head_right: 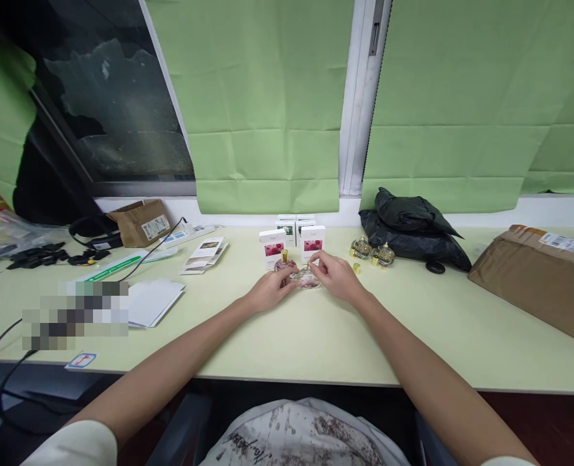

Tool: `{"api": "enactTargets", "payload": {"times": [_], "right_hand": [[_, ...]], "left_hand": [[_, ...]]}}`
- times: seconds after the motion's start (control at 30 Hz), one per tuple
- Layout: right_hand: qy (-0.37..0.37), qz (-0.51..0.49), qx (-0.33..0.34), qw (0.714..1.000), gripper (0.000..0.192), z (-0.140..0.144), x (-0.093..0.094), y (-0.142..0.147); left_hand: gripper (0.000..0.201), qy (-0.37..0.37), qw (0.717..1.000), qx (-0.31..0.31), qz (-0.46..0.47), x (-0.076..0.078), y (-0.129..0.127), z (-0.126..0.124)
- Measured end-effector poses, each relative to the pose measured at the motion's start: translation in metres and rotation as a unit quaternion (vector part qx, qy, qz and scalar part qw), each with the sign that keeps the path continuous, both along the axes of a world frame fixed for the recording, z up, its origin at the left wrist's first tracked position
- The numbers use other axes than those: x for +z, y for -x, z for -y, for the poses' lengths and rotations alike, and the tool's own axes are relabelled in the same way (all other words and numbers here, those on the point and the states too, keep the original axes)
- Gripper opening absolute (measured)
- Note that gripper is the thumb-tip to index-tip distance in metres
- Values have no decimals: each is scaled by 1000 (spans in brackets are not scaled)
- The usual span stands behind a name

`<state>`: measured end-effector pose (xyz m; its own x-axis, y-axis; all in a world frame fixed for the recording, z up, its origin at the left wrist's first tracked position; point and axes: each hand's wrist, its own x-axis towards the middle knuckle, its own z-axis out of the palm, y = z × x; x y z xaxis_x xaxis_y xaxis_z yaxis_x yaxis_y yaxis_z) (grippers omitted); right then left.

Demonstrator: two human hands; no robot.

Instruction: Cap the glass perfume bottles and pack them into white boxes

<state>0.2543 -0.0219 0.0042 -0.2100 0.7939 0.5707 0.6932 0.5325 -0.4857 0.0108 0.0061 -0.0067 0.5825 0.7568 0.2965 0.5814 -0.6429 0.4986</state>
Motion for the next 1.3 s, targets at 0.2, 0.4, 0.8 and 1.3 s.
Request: {"api": "enactTargets", "payload": {"times": [0.2, 0.4, 0.8, 1.3], "right_hand": [[11, -14, -7, 1000, 23, -2, -4, 3], [-1, -11, -24, 1000, 21, -1, -6, 6], [-33, 20, -1, 999, 19, 5, 1, 9], [-40, 148, -112, 982, 30, -2, 7, -9]], "left_hand": [[46, 2, 1000, 0, 4, -2, 0, 0], [46, 6, 1000, -6, 8, -1, 0, 1], [46, -11, 1000, -23, 17, -6, 0, -4], [47, -7, 1000, -5, 11, -6, -1, -5]]}}
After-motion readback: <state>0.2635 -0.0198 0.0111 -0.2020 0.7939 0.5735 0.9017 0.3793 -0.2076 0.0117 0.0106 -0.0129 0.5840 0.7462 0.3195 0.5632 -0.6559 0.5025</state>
